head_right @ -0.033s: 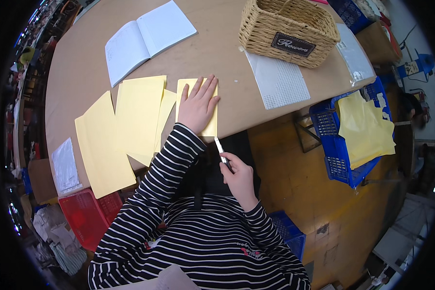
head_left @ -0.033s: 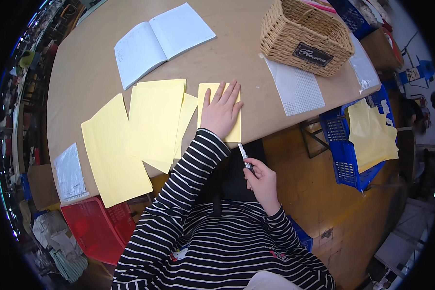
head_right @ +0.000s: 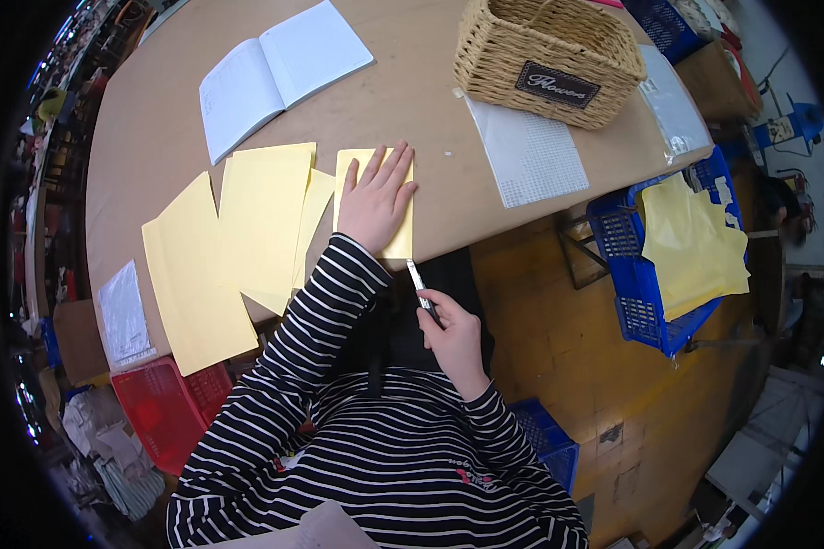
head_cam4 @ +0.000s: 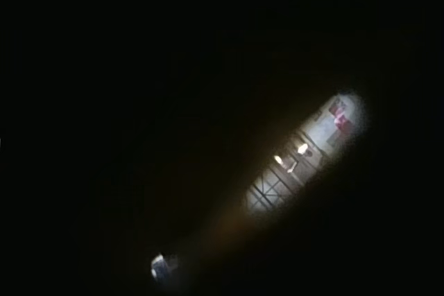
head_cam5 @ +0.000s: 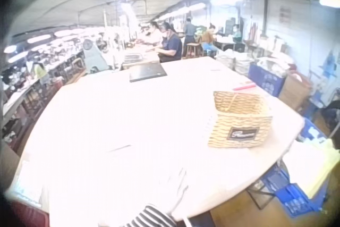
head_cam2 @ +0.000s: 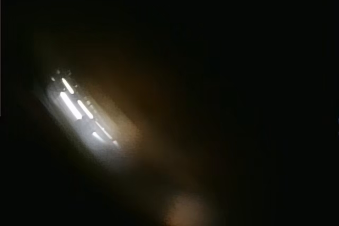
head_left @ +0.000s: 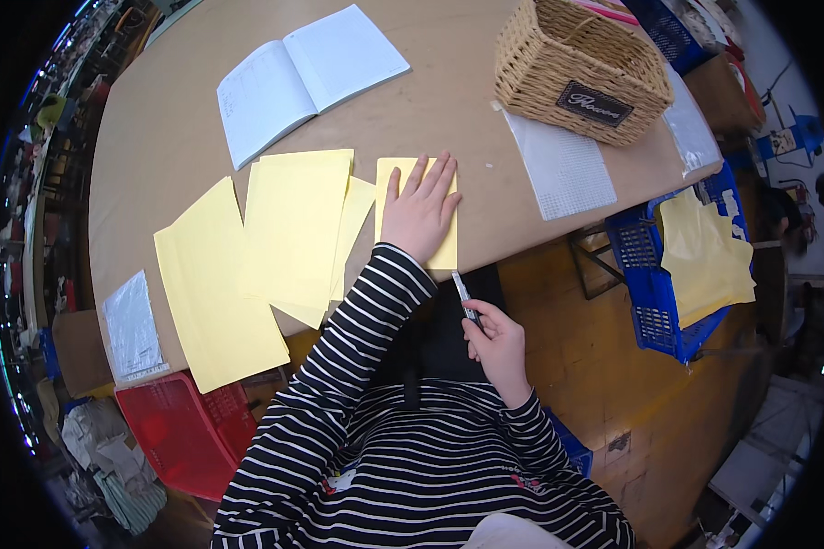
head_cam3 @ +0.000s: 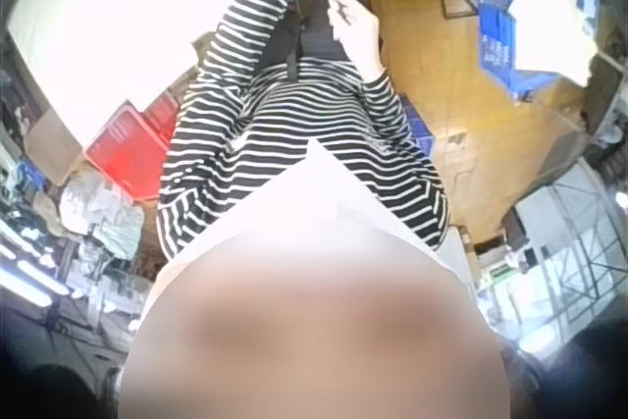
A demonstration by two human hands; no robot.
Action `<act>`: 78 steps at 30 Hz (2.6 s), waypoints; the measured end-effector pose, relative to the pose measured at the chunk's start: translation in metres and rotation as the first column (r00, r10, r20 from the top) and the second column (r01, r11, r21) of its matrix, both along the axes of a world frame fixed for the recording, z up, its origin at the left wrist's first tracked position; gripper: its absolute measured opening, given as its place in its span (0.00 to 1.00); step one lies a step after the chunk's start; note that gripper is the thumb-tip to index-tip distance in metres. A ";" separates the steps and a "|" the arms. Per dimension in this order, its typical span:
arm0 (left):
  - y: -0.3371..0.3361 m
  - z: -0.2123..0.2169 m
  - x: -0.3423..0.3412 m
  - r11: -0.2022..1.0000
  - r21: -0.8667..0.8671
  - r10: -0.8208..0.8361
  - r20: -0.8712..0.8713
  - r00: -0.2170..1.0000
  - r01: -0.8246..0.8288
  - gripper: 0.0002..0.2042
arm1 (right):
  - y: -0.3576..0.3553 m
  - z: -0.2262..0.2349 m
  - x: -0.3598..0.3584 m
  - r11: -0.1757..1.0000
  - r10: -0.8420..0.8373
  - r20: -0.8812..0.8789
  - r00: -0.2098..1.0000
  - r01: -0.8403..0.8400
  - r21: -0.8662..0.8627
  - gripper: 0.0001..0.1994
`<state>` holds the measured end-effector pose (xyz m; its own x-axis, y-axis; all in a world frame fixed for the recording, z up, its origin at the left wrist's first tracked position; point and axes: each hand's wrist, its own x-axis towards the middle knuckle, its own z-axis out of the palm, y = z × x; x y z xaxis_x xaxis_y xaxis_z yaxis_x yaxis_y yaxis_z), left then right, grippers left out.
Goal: The person repeatedly folds yellow paper sheets and cuts them with a utility knife on a table. The person stacks the cut pieces and continues cutting additional sheets into smaller sizes.
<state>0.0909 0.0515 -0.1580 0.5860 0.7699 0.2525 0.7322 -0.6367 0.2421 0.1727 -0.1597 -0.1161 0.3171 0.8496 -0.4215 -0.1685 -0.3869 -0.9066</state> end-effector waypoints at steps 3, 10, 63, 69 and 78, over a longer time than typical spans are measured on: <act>0.002 0.001 0.000 1.000 0.006 0.000 0.006 1.000 0.000 0.25 | 0.004 -0.004 0.001 1.000 -0.013 -0.022 1.000 0.013 0.001 0.14; 0.009 0.002 0.002 1.000 0.022 -0.010 0.017 1.000 0.010 0.25 | 0.031 -0.013 0.012 0.999 0.000 -0.014 1.000 0.001 0.053 0.14; -0.028 0.008 -0.008 0.995 -0.063 0.076 0.077 0.994 -0.071 0.23 | 0.086 -0.005 0.037 0.993 -0.065 0.077 0.995 0.056 0.108 0.15; -0.027 0.003 -0.007 0.996 -0.074 0.062 0.109 0.992 -0.054 0.23 | 0.146 -0.005 0.081 0.970 -0.187 0.314 0.931 0.125 0.208 0.12; -0.064 0.059 -0.045 0.925 -0.288 -0.180 0.246 0.952 0.249 0.31 | 0.164 -0.002 0.097 0.918 -0.151 0.832 0.533 -0.238 0.319 0.16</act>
